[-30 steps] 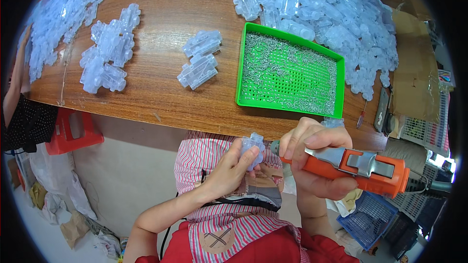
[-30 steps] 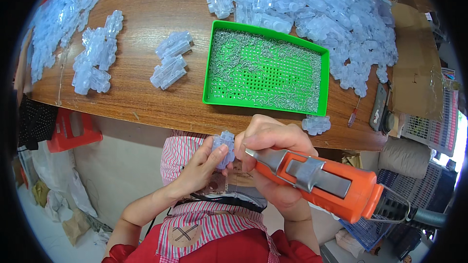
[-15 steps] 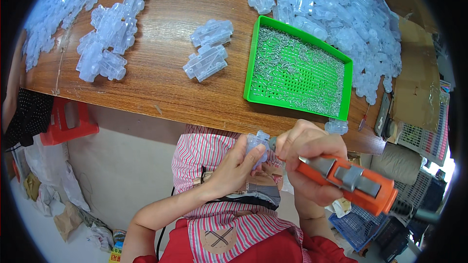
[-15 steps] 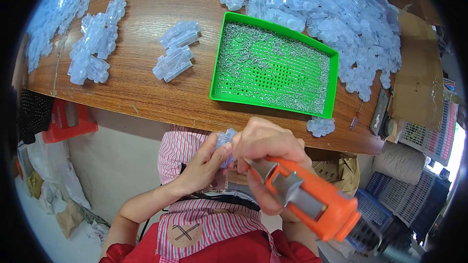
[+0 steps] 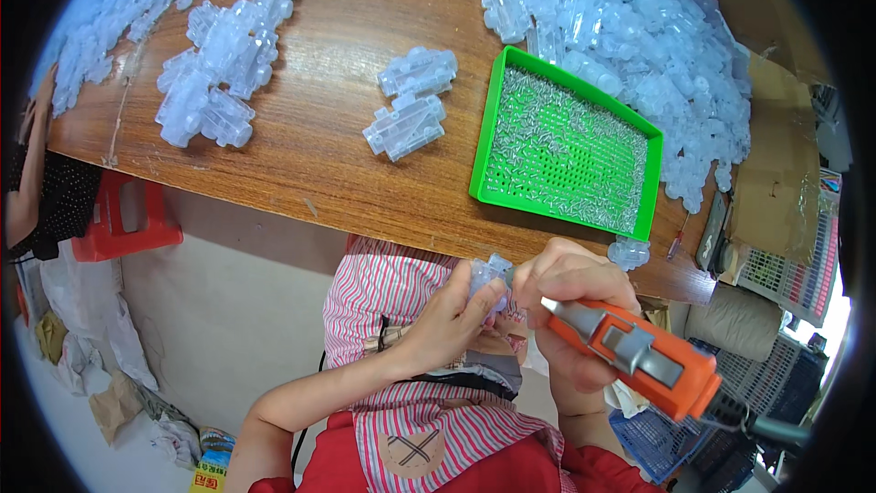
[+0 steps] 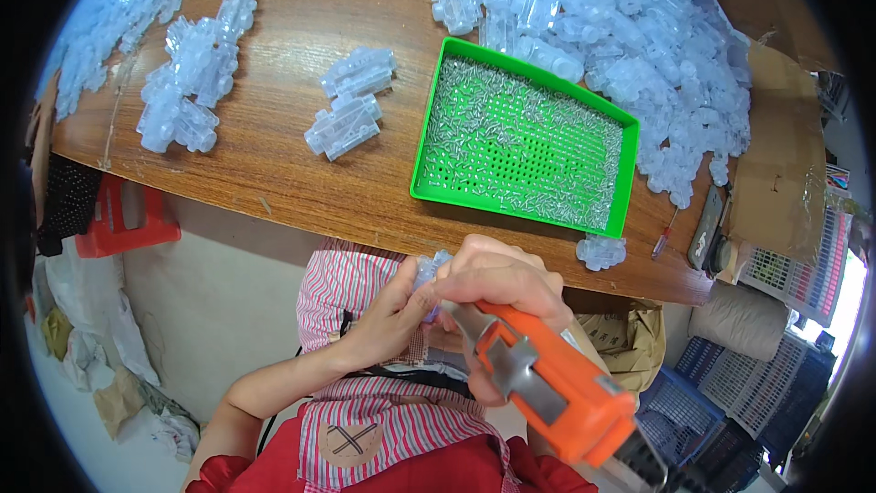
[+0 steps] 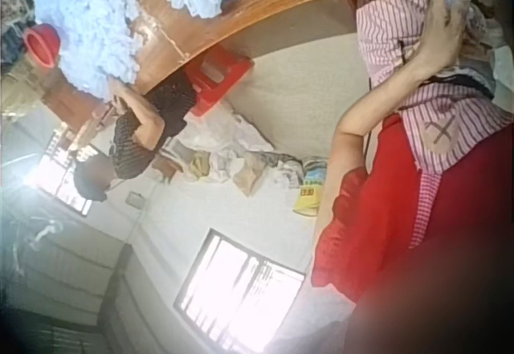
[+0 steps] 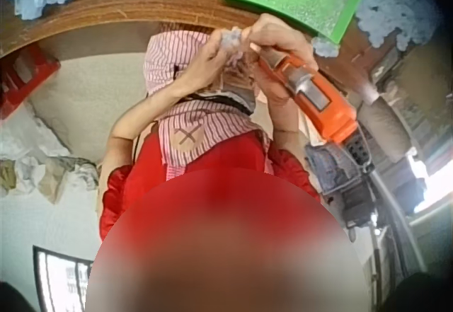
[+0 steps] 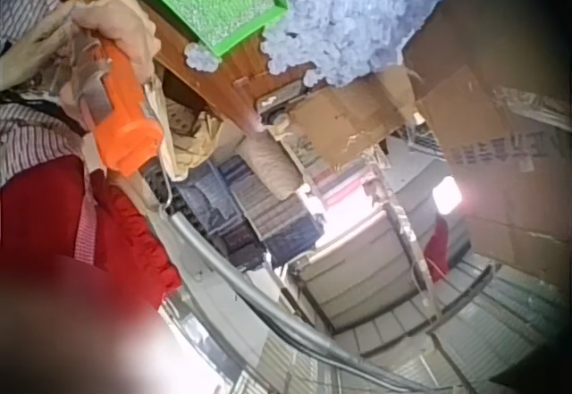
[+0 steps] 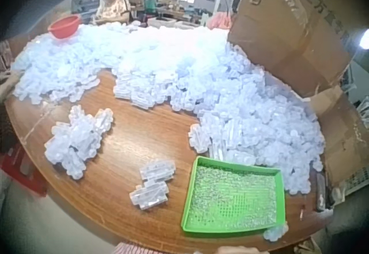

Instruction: The person picks up a plastic part, holds it against a tray of screws to pick some up, and secures them using a power screwdriver. After repeating this process for several parts, the person places the finished items into a large bag.

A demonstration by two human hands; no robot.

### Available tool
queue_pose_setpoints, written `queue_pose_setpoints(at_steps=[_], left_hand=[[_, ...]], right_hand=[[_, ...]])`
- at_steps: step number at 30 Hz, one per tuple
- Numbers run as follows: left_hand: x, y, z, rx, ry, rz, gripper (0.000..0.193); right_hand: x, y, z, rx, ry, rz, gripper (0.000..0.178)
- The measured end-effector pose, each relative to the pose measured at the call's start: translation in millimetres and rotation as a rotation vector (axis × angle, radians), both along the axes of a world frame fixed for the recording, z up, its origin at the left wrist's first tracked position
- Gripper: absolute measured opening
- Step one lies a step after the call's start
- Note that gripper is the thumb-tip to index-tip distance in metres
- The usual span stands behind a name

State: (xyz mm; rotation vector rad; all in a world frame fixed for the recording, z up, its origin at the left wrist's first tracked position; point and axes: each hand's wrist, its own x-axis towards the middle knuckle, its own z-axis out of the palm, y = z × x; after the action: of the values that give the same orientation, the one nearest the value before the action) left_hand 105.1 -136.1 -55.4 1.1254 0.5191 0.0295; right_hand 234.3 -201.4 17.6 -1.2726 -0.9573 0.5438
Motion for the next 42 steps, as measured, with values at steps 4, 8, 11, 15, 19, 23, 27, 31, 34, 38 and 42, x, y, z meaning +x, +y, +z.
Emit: queue_pose_setpoints(at_steps=[4,8,11,15,19,23,27,31,34,38,42], left_hand=[[0.0,1.6,0.9,-0.068,0.074,-0.019,0.027],[-3.5,-3.3,2.4,-0.079,0.031,0.017,0.033],[-5.3,7.3,19.5,-0.345,0.081,0.018,0.035],[-4.3,14.2,19.0,-0.485,0.186,0.068,0.03],[2.5,5.0,7.6,-0.484,0.093,0.135,0.025],[7.5,-1.3,2.0,-0.515,0.085,0.19,0.03],[7.1,-4.6,0.0,-0.52,0.05,0.212,0.028],[6.9,-6.4,0.7,-0.505,0.034,0.225,0.028],[6.5,-8.2,-1.2,-0.479,0.012,0.229,0.027],[7.4,-11.8,-3.5,-0.491,-0.018,0.272,0.026],[7.9,-14.0,-2.5,-0.411,-0.031,0.301,0.026]], right_hand=[[-1.4,6.5,16.5,-0.077,0.146,-0.14,0.074],[14.4,3.1,44.2,0.125,0.13,-0.156,0.073],[21.5,-0.4,45.4,0.181,0.109,-0.154,0.074],[18.9,-4.0,38.7,0.107,0.185,-0.198,0.074],[13.4,-3.4,27.3,0.153,0.191,-0.157,0.077],[7.7,-5.0,23.5,0.067,0.191,-0.136,0.077],[4.3,-5.2,14.0,0.046,0.162,-0.133,0.078],[7.4,-5.0,4.2,0.064,0.143,-0.064,0.078],[6.2,-4.0,2.2,0.048,0.167,-0.072,0.079],[6.8,-1.9,-0.4,0.102,0.096,-0.031,0.038],[-0.5,2.2,1.3,0.113,0.093,-0.064,0.034]])
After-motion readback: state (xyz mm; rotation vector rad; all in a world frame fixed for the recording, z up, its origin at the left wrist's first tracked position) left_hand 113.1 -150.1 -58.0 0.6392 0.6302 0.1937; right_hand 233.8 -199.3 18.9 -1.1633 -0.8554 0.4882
